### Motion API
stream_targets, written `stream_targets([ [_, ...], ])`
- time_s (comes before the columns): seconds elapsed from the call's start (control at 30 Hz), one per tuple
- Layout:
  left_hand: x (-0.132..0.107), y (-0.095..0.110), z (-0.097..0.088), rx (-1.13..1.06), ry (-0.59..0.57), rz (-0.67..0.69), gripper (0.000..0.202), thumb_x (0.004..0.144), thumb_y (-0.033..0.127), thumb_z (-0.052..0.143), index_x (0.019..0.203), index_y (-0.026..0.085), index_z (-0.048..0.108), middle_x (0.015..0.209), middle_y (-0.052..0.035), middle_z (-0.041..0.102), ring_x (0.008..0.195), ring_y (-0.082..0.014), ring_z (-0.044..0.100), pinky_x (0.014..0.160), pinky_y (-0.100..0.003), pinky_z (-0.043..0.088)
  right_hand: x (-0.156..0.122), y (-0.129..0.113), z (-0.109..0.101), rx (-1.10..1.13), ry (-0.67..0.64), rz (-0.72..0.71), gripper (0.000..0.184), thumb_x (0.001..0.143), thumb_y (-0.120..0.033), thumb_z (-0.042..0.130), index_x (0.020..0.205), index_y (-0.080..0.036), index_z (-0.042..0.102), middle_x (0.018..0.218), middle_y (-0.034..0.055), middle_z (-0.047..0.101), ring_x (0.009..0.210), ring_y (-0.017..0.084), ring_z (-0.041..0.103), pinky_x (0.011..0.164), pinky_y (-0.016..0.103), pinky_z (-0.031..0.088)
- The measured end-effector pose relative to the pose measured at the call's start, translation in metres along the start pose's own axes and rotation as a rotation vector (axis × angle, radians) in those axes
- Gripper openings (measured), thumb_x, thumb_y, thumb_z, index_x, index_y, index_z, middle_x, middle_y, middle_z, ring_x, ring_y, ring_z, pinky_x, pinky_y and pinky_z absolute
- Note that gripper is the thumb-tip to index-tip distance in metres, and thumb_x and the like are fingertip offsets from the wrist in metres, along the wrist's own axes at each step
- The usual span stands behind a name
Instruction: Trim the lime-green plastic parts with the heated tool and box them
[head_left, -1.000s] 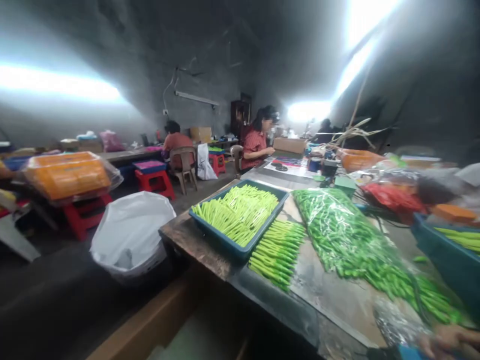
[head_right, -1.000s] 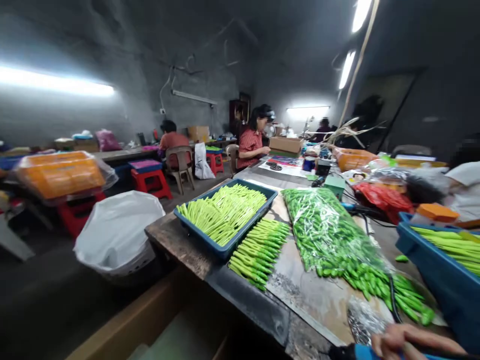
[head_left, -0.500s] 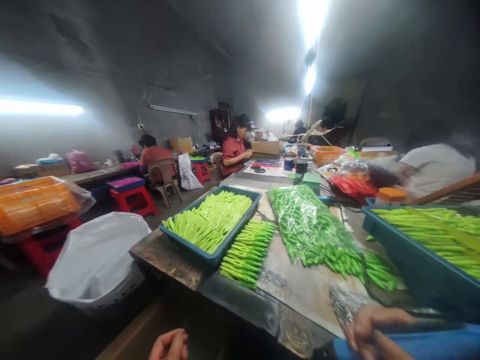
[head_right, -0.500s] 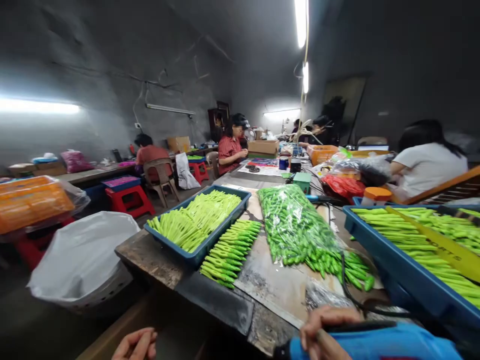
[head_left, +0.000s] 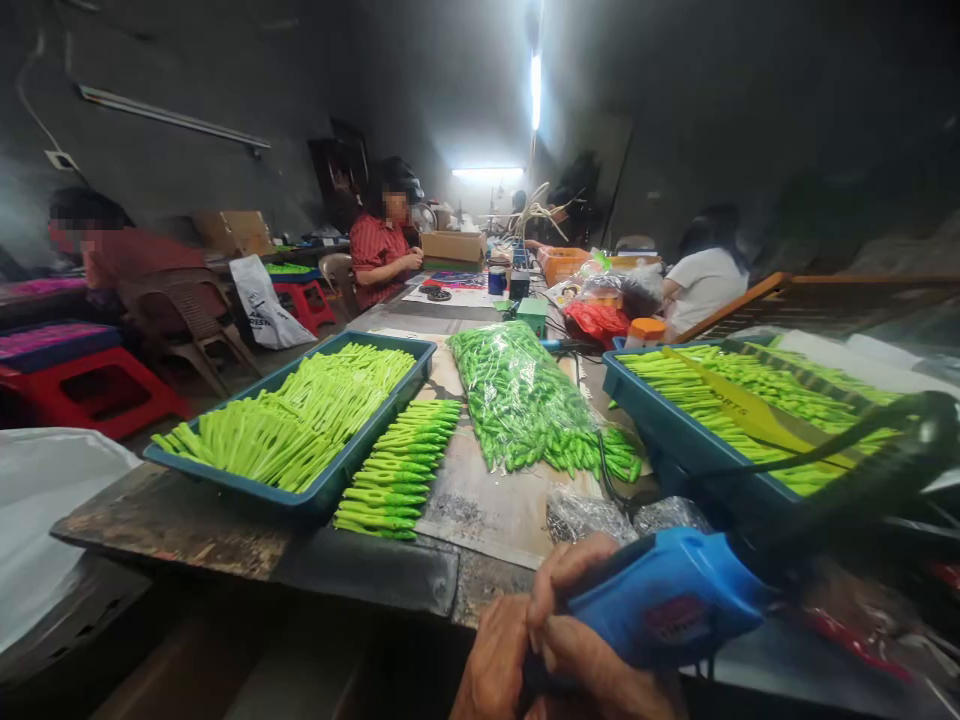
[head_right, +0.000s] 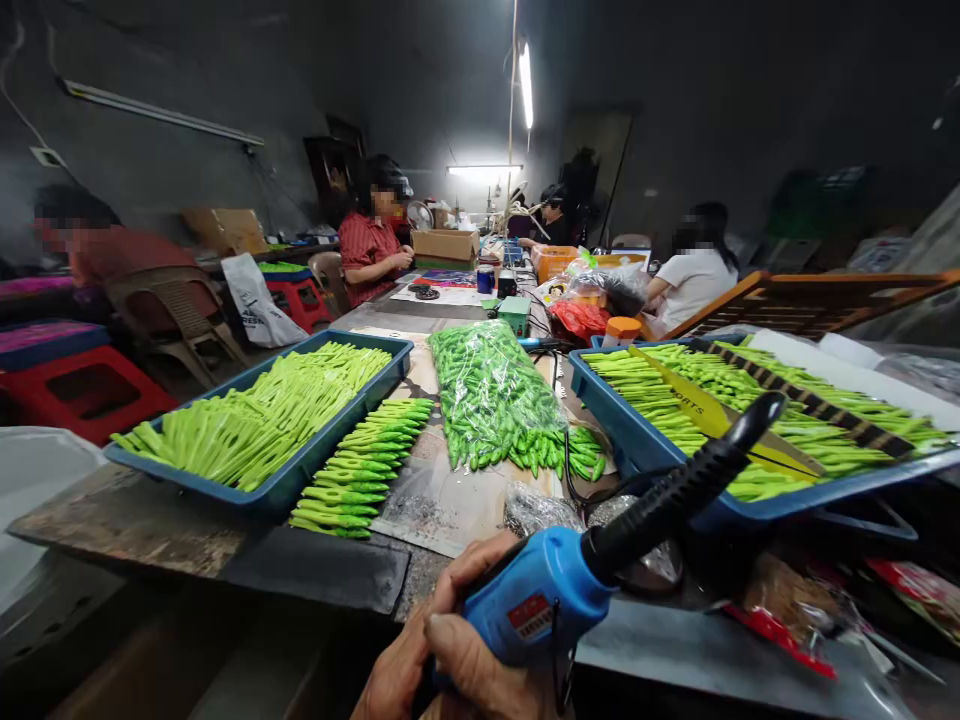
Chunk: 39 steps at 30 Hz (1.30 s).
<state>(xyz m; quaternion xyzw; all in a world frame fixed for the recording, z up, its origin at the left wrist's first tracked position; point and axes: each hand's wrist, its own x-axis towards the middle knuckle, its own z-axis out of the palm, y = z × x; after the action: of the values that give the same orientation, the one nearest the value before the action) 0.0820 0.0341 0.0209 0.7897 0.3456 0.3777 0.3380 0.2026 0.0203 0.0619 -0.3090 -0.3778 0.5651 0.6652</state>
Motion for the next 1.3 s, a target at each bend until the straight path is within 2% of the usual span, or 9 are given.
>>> stream_targets([
  [0.13,0.010,0.008,-0.007,0.011,-0.022,-0.015,0.052,0.088,0.040,0.040,0.138,0.026,0.034,0.098,-0.0085,0.065,0.102,-0.0255,0.058,0.091,-0.035,0.048,0.004,-0.009,0.003,0.093,-0.128,0.060,0.034,0.065,-0.031,0.074,0.089,-0.022,0.052,0.078,0.0021,0.055,0.069,0.016,0.053,0.072,0.033,0.046],
  [0.33,0.025,0.012,-0.012,0.028,-0.107,0.079,0.035,0.088,0.042,0.040,0.113,0.028,0.059,0.084,-0.0061,0.067,0.083,-0.0220,0.062,0.086,-0.033,0.049,0.013,-0.007,-0.004,0.119,-0.126,-0.067,0.024,0.069,-0.026,0.068,0.084,-0.023,0.050,0.067,-0.0001,0.054,0.061,0.015,0.053,0.074,0.039,0.047],
  [0.53,0.040,-0.005,-0.052,0.085,-0.120,0.005,0.036,0.080,0.039,0.056,0.113,0.025,0.058,0.112,-0.0064,0.064,0.106,-0.0223,0.057,0.091,-0.029,0.046,0.022,-0.020,-0.022,-0.073,-0.168,-0.091,0.020,0.072,-0.021,0.067,0.084,-0.024,0.051,0.068,0.0007,0.058,0.059,0.016,0.053,0.053,0.027,0.042],
  [0.6,0.057,-0.015,-0.073,0.129,-0.049,-0.138,0.024,0.084,0.032,0.051,0.103,0.022,0.062,0.103,-0.0056,0.067,0.098,-0.0199,0.060,0.088,-0.028,0.047,0.024,-0.021,-0.028,-0.065,-0.251,-0.092,0.018,0.076,-0.018,0.063,0.087,-0.024,0.050,0.070,0.0009,0.058,0.060,0.016,0.053,0.053,0.027,0.042],
  [0.67,0.077,-0.030,-0.093,0.233,0.148,-0.175,0.023,0.085,0.031,0.047,0.095,0.018,0.064,0.098,-0.0064,0.067,0.095,-0.0197,0.061,0.084,-0.028,0.048,0.024,-0.020,-0.032,-0.037,-0.279,-0.088,0.016,0.079,-0.019,0.061,0.089,-0.023,0.050,0.072,0.0020,0.058,0.059,0.015,0.052,0.053,0.027,0.041],
  [0.77,0.106,-0.057,-0.120,0.420,0.282,-0.152,0.024,0.085,0.026,0.043,0.093,0.014,0.062,0.094,-0.0073,0.067,0.088,-0.0194,0.061,0.078,-0.029,0.048,0.021,-0.016,-0.031,0.012,-0.152,-0.133,0.018,0.078,-0.024,0.063,0.089,-0.022,0.050,0.071,0.0023,0.055,0.058,0.014,0.050,0.052,0.026,0.040],
  [0.97,0.146,-0.096,-0.146,0.606,0.110,-0.080,0.020,0.082,0.015,0.045,0.086,0.011,0.064,0.086,-0.0060,0.063,0.084,-0.0181,0.056,0.082,-0.030,0.043,0.018,-0.017,-0.025,0.004,-0.102,-0.133,0.025,0.075,-0.033,0.067,0.092,-0.023,0.051,0.067,0.0029,0.054,0.055,0.014,0.047,0.050,0.027,0.037],
  [1.2,0.169,-0.119,-0.144,0.686,-0.048,-0.007,0.027,0.084,0.012,0.040,0.092,0.010,0.066,0.092,-0.0049,0.058,0.089,-0.0176,0.049,0.085,-0.031,0.038,0.016,-0.016,-0.022,0.015,-0.033,-0.111,0.023,0.074,-0.031,0.067,0.086,-0.021,0.049,0.066,0.0017,0.054,0.053,0.012,0.047,0.051,0.026,0.038],
  [1.3,0.180,-0.130,-0.142,0.678,-0.049,-0.002,0.019,0.079,0.015,0.049,0.083,0.013,0.067,0.088,-0.0042,0.060,0.086,-0.0175,0.050,0.083,-0.028,0.038,0.018,-0.018,-0.022,0.012,-0.062,-0.113,0.023,0.074,-0.031,0.066,0.085,-0.021,0.049,0.067,0.0019,0.054,0.053,0.012,0.047,0.050,0.026,0.039],
])
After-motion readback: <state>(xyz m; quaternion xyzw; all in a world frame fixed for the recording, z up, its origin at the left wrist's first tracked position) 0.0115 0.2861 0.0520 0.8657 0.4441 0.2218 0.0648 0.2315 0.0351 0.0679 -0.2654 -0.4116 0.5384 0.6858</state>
